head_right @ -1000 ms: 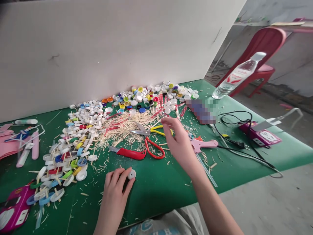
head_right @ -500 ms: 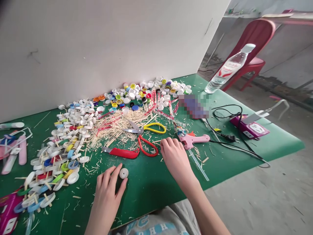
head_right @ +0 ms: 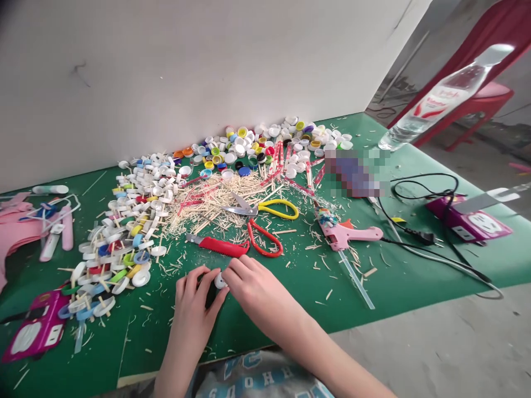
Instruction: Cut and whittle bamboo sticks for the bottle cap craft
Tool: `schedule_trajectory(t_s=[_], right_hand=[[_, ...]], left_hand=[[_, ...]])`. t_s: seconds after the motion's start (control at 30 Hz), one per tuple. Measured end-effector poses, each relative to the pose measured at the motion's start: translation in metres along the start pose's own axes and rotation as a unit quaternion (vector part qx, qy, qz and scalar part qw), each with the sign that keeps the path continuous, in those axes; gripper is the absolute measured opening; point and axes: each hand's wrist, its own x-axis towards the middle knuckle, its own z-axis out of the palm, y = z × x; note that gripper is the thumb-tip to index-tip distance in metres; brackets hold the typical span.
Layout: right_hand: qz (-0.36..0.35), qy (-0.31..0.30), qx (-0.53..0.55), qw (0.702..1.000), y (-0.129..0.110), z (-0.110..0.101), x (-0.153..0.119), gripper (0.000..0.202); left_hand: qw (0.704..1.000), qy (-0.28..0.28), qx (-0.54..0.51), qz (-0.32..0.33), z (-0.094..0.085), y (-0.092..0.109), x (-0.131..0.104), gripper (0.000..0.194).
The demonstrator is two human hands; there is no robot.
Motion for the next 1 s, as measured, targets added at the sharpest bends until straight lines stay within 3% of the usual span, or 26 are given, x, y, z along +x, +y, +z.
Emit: schedule_trajectory(t_s=[0.13, 0.3, 0.5, 0.77, 1.0], right_hand=[[-0.024, -0.03, -0.037, 0.999, -0.003, 0.006, 0.002, 0.016], [-0.034, -0.009, -0.05, 0.998, -0.014, 0.001, 0.007, 0.018], [-0.053, -0.028, -0.115, 0.992, -0.029, 0.0, 0.014, 0.019], [-0.044, -0.016, -0.144, 0.988, -0.026, 0.007, 0.013, 0.019], [-0.019, -0.014, -0.097, 0.995, -0.017, 0.016, 0.011, 0.015]], left_hand=[[1.0, -0.01, 0.001, 0.003, -0.002, -0.001, 0.0, 0.025], [1.0, -0.013, -0.013, -0.002, 0.001, -0.003, -0.002, 0.027], [1.0, -0.006, -0.025, -0.017, 0.003, -0.003, -0.003, 0.037], [0.999, -0.03, -0.03, -0.015, -0.006, 0.0, 0.001, 0.029], [0.999, -0.024, -0.031, -0.001, -0.005, 0.0, 0.002, 0.021]])
